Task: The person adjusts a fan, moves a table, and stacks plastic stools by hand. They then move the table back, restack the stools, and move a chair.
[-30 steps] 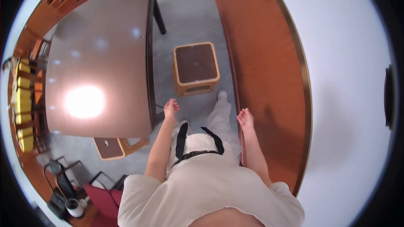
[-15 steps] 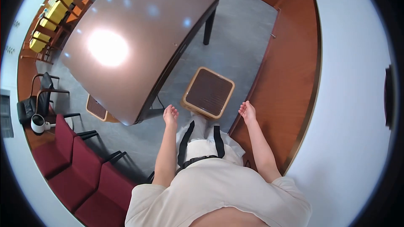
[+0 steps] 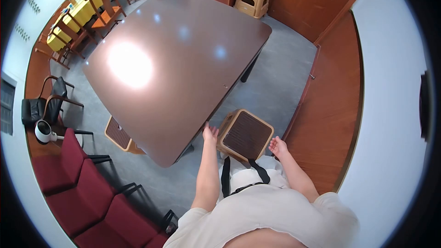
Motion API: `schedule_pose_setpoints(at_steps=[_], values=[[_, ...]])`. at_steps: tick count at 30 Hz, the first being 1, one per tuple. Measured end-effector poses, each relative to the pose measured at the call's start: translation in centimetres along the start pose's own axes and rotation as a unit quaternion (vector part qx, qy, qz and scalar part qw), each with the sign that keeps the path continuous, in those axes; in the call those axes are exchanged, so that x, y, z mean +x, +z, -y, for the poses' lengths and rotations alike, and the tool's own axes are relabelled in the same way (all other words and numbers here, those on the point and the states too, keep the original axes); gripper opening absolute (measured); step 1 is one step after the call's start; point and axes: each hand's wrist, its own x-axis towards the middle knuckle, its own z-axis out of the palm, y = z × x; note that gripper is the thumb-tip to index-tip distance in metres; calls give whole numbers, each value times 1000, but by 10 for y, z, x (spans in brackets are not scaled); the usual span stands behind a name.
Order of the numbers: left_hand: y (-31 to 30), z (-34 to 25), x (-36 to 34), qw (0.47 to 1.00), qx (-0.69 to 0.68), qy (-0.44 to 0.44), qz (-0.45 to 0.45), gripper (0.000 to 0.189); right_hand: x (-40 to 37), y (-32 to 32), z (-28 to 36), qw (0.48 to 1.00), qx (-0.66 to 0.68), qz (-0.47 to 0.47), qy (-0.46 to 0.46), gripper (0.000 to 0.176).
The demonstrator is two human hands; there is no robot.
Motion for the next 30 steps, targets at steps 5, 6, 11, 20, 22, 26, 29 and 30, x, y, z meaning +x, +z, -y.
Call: schedule_pose_setpoints(at_steps=[5,6,11,20,22,26,29,30], values=[[19,0,-3,994,-108,2,-12,51,5,61,13,996,-68,46,-23,23],[22,0,-3,993,-117,1,-12,51,3,74,15,994,-89,68,-19,23],[25,5,6,988,-149,15,-40,42,8,119,15,982,-155,110,-4,22],[45,16,15,977,-168,57,-118,31,49,154,47,955,-240,173,-5,22],[47,19,19,973,-173,75,-133,30,67,168,57,950,-253,184,-2,22],[59,23,20,957,-204,123,-164,28,109,204,82,934,-294,199,-26,24],[74,22,16,946,-232,142,-175,24,131,233,98,933,-303,186,-50,20],[77,20,15,941,-241,145,-188,24,139,242,101,929,-314,193,-40,20]])
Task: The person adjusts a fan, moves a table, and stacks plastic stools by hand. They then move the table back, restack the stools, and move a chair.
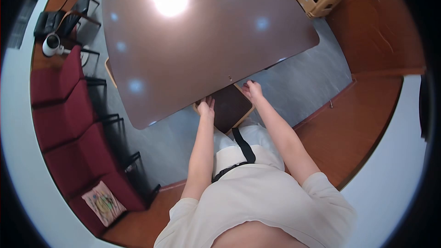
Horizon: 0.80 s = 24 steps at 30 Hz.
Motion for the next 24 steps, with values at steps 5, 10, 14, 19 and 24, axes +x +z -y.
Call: schedule_pose_setpoints(at_steps=[5,10,14,19,24], values=[[-2,-9,6,996,78,-3,37,22,28,4,20,997,-53,31,46,19],[-2,-10,3,996,87,20,29,21,24,3,26,995,-66,39,57,22],[-4,-5,-2,996,88,16,-11,18,41,-7,5,993,-16,51,102,20],[-18,14,-9,996,59,40,-50,18,28,-26,-8,988,-12,57,146,20],[-21,25,-10,999,23,33,-9,21,27,-35,-7,986,-27,115,119,18]])
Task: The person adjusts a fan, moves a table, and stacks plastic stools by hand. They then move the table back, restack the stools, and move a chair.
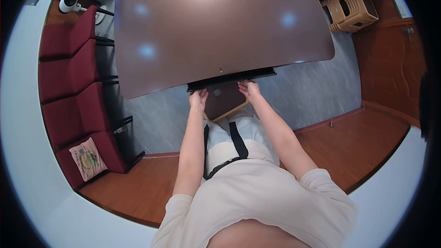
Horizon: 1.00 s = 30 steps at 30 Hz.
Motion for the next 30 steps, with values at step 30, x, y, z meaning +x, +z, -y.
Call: schedule_pose_setpoints(at_steps=[30], values=[[31,-28,-11,995,-63,-9,74,23,-17,11,41,995,69,58,-32,21]])
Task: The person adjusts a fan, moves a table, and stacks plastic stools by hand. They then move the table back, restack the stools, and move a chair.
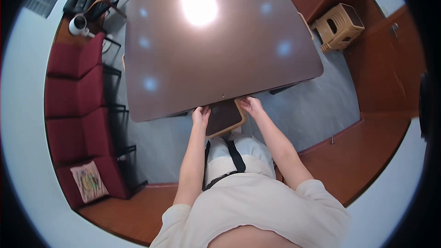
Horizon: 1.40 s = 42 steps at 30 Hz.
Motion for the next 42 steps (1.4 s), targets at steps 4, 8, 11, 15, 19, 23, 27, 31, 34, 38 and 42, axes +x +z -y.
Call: schedule_pose_setpoints(at_steps=[4,8,11,15,19,23,27,31,34,38,42], values=[[-17,7,10,996,69,-31,40,32,-32,-19,-9,993,-54,-81,-73,26],[-45,28,13,983,139,-103,59,38,-71,-96,-58,983,-53,-172,-30,26],[-100,43,9,969,188,-156,42,39,-108,-140,-87,970,-12,-243,-8,25],[-141,53,-11,968,169,-183,-38,36,-135,-177,-97,949,-35,-314,13,22],[-144,75,-20,965,147,-207,-67,37,-134,-206,-91,943,-45,-329,5,23],[-92,109,-20,968,163,-185,-43,38,-115,-229,-60,955,-15,-296,-16,23],[-7,163,-22,969,189,-157,-10,33,-109,-265,-1,970,1,-238,-53,24],[86,241,-46,960,213,-174,55,39,-119,-335,65,970,4,-225,-88,25],[151,301,-75,945,222,-206,127,39,-137,-396,107,958,57,-259,-110,25],[219,344,-89,898,289,-252,218,38,-140,-468,128,935,114,-316,-114,26],[276,367,-66,885,297,-260,246,38,-135,-503,132,914,184,-347,-102,20]])
